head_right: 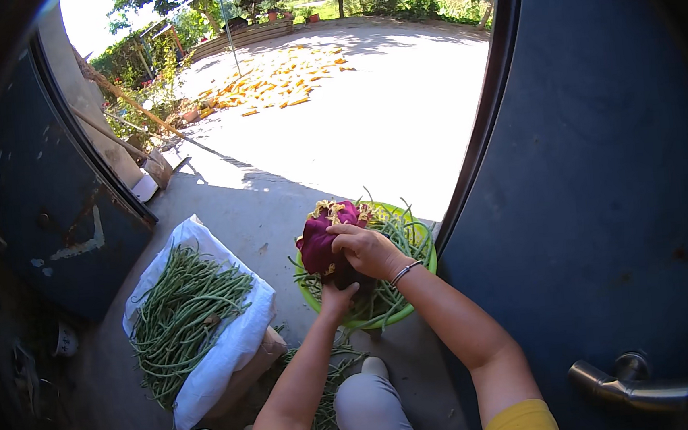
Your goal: The person strips long beans from a large pile on a white bag, removing the ends and gathering the cleaned beans into their hands.
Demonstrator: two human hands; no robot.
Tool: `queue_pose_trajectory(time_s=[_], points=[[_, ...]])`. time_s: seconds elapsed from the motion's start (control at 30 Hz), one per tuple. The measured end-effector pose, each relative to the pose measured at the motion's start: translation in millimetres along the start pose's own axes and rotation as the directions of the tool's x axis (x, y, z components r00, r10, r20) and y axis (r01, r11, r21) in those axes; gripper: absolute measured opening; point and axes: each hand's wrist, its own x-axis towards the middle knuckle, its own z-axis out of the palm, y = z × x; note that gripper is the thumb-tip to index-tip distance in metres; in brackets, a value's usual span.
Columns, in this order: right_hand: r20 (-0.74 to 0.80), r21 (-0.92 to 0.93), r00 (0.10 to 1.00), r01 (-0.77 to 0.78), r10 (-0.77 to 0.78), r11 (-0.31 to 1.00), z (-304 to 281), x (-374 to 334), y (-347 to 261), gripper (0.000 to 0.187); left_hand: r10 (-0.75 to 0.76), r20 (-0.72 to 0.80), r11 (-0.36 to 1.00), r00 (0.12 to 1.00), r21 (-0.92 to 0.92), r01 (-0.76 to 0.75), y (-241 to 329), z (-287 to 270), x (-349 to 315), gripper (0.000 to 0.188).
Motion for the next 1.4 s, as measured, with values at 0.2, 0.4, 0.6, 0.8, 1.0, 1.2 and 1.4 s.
queue_pose_trajectory(time_s=[0.2, 0.4, 0.6, 0.8, 1.0, 1.2, 1.4], points=[[-0.042, -0.028, 0.998, 0.043, -0.044, 0.999, 2.0, 2.2, 0.7, 0.015, -0.069, 0.086, 0.998, 0.994, 0.010, 0.069, 1.2, -4.2, -0.5, 0.056], [-0.050, -0.032, 0.997, 0.057, -0.059, 0.998, 0.7, 3.8, 2.6, 0.015, -0.144, 0.138, 0.989, 0.980, -0.009, 0.146, 36.3, -7.0, -9.2, 0.061], [-0.030, -0.034, 0.998, 0.046, -0.047, 0.998, 1.9, 8.3, -3.7, 0.016, -0.107, 0.084, 0.988, 0.991, 0.120, 0.097, 17.8, -7.9, -3.6, 0.074], [0.005, -0.028, 1.000, 0.028, -0.027, 0.999, -1.0, 13.2, -5.1, 0.018, -0.058, 0.068, 0.983, 0.996, 0.179, 0.045, -0.9, -5.3, 1.7, 0.075], [0.029, -0.050, 0.997, 0.071, -0.070, 0.996, 0.3, 16.9, -6.6, 0.017, -0.047, 0.061, 0.993, 0.997, 0.111, 0.040, -10.4, -2.5, 1.8, 0.075], [0.017, -0.068, 0.997, 0.079, -0.078, 0.995, 1.8, 11.8, -4.1, 0.017, 0.024, 0.024, 0.979, 0.999, 0.204, -0.029, 10.8, -4.3, -6.1, 0.071], [0.007, -0.068, 0.998, 0.066, -0.066, 0.995, 1.4, 11.2, -3.8, 0.016, -0.118, 0.096, 0.993, 0.988, 0.045, 0.114, 5.8, -4.5, -1.7, 0.069]])
